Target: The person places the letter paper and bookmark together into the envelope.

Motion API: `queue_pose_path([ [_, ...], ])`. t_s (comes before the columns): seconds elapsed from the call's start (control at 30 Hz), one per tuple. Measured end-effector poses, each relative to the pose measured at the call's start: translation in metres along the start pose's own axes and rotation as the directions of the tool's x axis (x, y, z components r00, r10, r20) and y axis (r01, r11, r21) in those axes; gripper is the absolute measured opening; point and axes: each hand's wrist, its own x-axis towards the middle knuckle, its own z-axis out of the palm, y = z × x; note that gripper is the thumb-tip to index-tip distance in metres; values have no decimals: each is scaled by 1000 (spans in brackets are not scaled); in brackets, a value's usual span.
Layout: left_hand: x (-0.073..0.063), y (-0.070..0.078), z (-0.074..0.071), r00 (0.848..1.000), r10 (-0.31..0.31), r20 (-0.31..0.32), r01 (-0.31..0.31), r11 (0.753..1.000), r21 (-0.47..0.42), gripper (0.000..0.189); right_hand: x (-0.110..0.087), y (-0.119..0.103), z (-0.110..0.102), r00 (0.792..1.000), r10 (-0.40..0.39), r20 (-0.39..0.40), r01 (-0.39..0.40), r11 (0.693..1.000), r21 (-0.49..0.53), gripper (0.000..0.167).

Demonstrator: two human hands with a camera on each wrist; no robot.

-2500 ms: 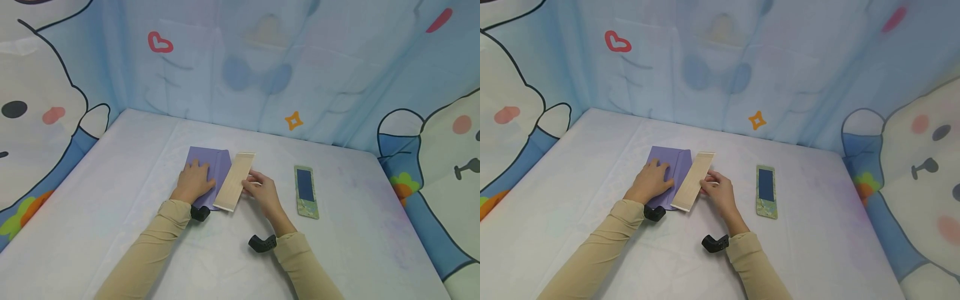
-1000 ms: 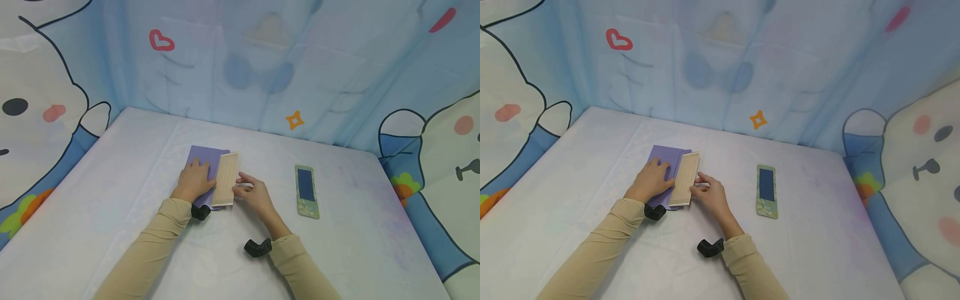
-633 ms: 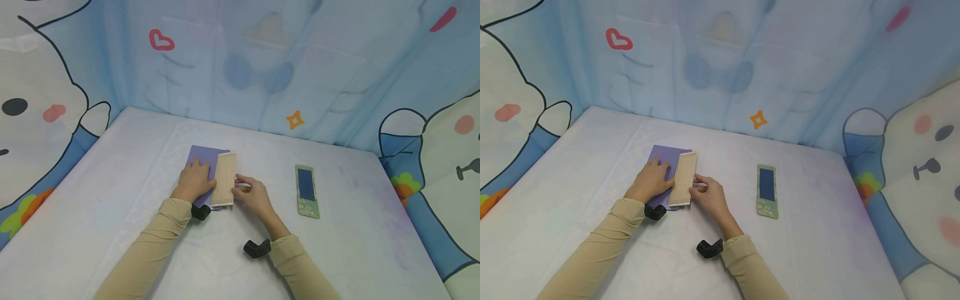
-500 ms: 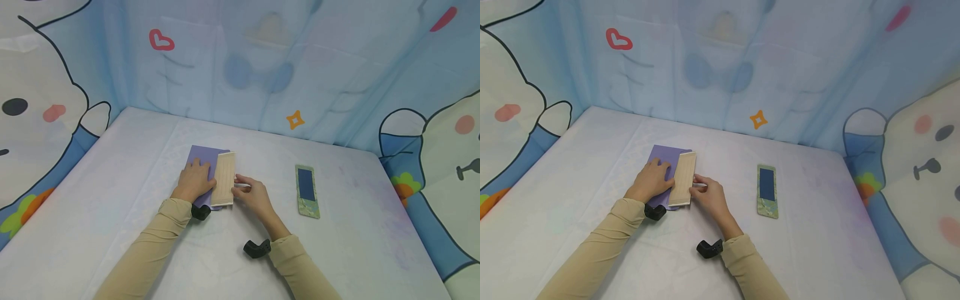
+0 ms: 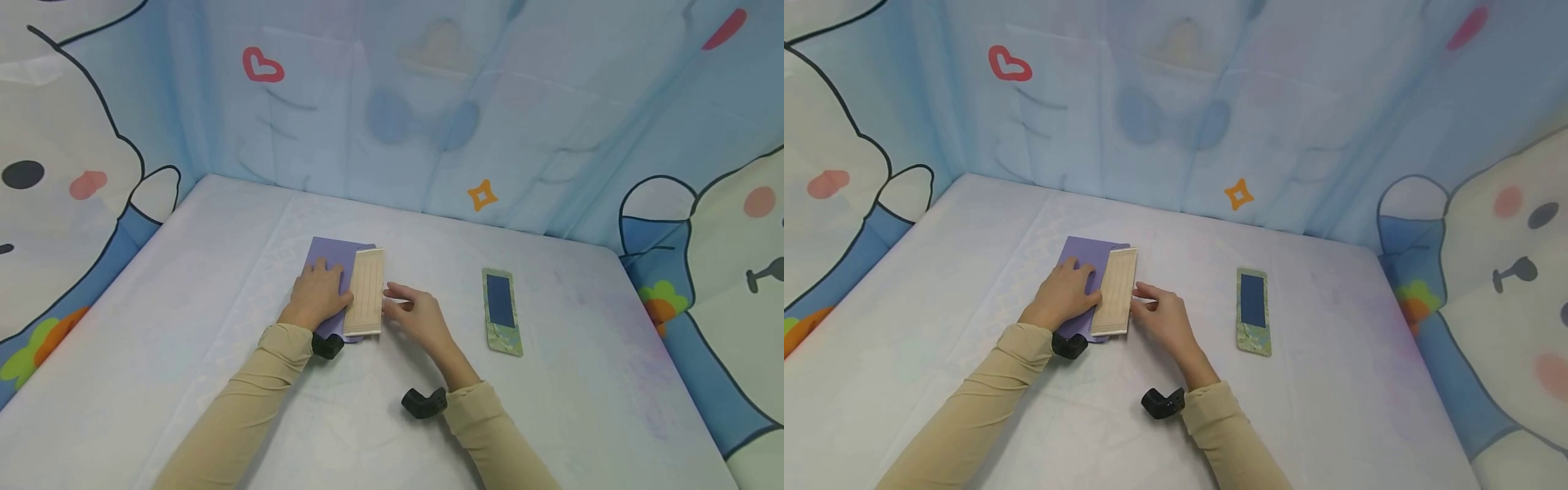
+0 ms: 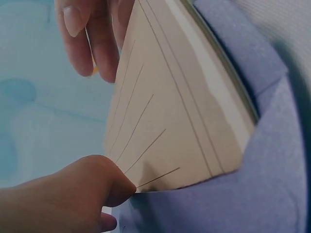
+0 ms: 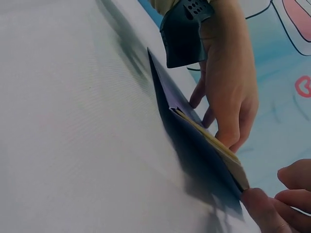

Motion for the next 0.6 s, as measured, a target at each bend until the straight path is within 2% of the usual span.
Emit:
queue_pose_path([
  [0.37,0,1,-2,1000,4,19,-4,1000,8,56,-1,-4,1,998,9,59,-11,999,30,50],
  [0.6,0,1,-2,1000,0,25,-1,1000,4,57,-3,-5,2,997,21,71,-24,999,40,49],
])
